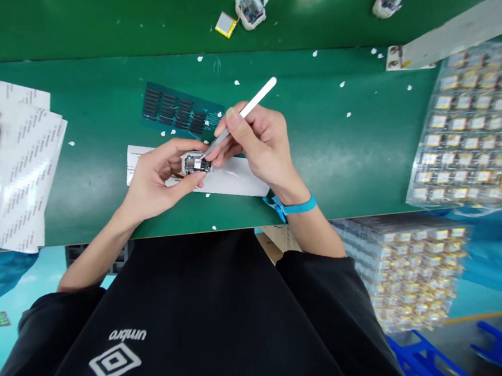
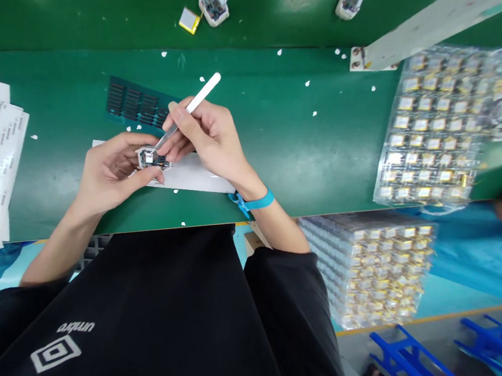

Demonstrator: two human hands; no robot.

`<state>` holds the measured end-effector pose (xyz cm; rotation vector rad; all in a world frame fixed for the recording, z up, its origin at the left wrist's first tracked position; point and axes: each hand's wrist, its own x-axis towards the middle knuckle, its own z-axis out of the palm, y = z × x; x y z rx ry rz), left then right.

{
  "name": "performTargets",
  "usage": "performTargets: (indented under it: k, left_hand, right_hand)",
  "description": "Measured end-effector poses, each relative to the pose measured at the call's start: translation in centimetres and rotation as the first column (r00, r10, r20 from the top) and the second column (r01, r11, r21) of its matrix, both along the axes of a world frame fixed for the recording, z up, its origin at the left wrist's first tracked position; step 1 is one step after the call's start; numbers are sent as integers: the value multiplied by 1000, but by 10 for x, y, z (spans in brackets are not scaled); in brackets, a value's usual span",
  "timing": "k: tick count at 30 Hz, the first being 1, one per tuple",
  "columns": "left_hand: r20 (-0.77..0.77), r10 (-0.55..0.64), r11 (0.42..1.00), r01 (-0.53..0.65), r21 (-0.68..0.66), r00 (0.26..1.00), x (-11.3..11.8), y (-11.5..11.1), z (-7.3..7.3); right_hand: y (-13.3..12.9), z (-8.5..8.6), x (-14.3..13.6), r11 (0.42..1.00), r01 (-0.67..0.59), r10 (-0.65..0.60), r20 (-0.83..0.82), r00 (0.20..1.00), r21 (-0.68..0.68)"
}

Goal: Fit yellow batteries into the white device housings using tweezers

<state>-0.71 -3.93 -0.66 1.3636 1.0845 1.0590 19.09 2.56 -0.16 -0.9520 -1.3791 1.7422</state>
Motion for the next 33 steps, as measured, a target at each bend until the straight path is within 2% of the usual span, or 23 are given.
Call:
performTargets:
  k: [4,9,12,14,18,21,24,26,28,29,30,33]
  left_hand:
    - [-2,125,989,-125,77,992,10,-8,10]
    - [-77,200,972,-188,138,977,21,-17,22]
    - [-108,227,967,-211,142,968,24,-19,24]
    - [-119,242,965,-226,136,963,26,-18,24]
    - [-82,283,956,-275,102,955,29,-14,25]
    - [-48,279,957,-273,102,959,26,-8,25]
    - [-29,277,957,-273,102,961,3,12,13]
    - [-18,304,951,-302,71,953,-28,41,-5]
    - [25,318,948,-317,-15,948,-68,79,-24]
    - [-2,350,927,-347,-144,937,-87,98,-32]
    - [-41,398,875,-392,-284,917,-104,115,-37]
    - [-75,396,836,-393,-383,915,-130,142,-37]
  right_hand:
    - [2,-7,2,1000,8,-7,-17,1000,11]
    - [4,-15,-1,999,19,-23,99,995,38]
    - [5,-18,-1,999,18,-21,95,995,42]
    - [5,-20,0,996,19,-28,108,994,90]
    - [0,-20,3,971,65,-111,192,975,230]
    - [-4,-15,3,946,182,-233,170,958,269]
    - [-3,-8,2,887,373,-412,102,906,273]
    - [-1,-5,2,842,449,-497,106,861,299]
    - [1,-3,3,824,449,-523,160,837,346]
    - [1,-2,3,826,432,-518,182,836,363]
    - [0,-1,3,829,413,-505,188,843,376]
    - [-3,-2,1,835,381,-451,97,887,396]
